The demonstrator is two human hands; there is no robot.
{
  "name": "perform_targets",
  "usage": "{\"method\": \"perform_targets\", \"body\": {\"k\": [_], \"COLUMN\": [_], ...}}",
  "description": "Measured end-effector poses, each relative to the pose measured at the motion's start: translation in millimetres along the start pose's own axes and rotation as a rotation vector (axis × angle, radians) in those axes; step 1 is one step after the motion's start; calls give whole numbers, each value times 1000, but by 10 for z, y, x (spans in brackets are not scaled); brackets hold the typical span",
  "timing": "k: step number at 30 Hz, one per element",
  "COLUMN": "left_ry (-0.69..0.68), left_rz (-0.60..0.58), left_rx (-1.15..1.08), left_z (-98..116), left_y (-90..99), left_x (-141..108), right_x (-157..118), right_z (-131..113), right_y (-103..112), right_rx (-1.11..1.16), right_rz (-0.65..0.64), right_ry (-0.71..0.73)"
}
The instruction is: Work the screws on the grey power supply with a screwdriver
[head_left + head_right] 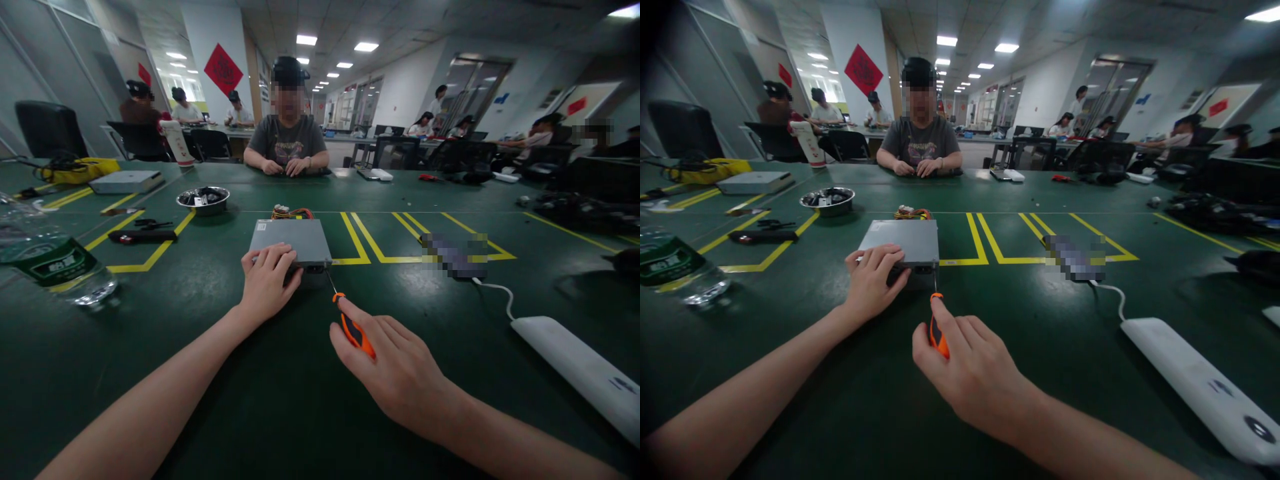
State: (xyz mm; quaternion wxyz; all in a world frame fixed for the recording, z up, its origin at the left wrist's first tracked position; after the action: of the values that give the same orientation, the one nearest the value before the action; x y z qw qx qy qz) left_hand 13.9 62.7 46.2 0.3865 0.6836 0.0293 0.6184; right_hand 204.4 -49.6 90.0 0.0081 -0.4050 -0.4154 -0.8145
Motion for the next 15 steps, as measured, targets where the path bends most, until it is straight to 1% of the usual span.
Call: {"method": "perform_targets", "body": {"k": [2, 5, 8, 12, 15], "left_ry": [-3, 2, 9, 8, 4], "left_rz": [-4, -3, -8, -3, 0], "left_rx": [2, -1, -1, 1, 6], "left_z": [1, 4, 6, 9, 7], "left_y": [0, 4, 6, 8, 9], "left_x": [-1, -2, -3, -1, 0], "right_x": [7, 15, 18, 13, 11], "right_z": [0, -55, -114, -103, -66], "right_y": [0, -13, -3, 42, 54], "right_rx": [-13, -43, -81, -130, -172], "right_rz": [2, -46, -76, -43, -1], "right_ry": [-27, -58, -55, -24, -35]}}
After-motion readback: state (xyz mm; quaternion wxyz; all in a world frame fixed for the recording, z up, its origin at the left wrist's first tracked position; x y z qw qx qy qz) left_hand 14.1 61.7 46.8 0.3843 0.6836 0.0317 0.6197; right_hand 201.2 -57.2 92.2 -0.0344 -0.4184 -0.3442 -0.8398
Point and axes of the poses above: each hand's wrist, its own x-axis towards the middle knuckle, its own y-axis out of the back of the hand, z = x × y, the point moved 1 cm from there along x, towards the middle knuckle, and after that the axes turned 10 degrees about z, right-handed, at the moved point
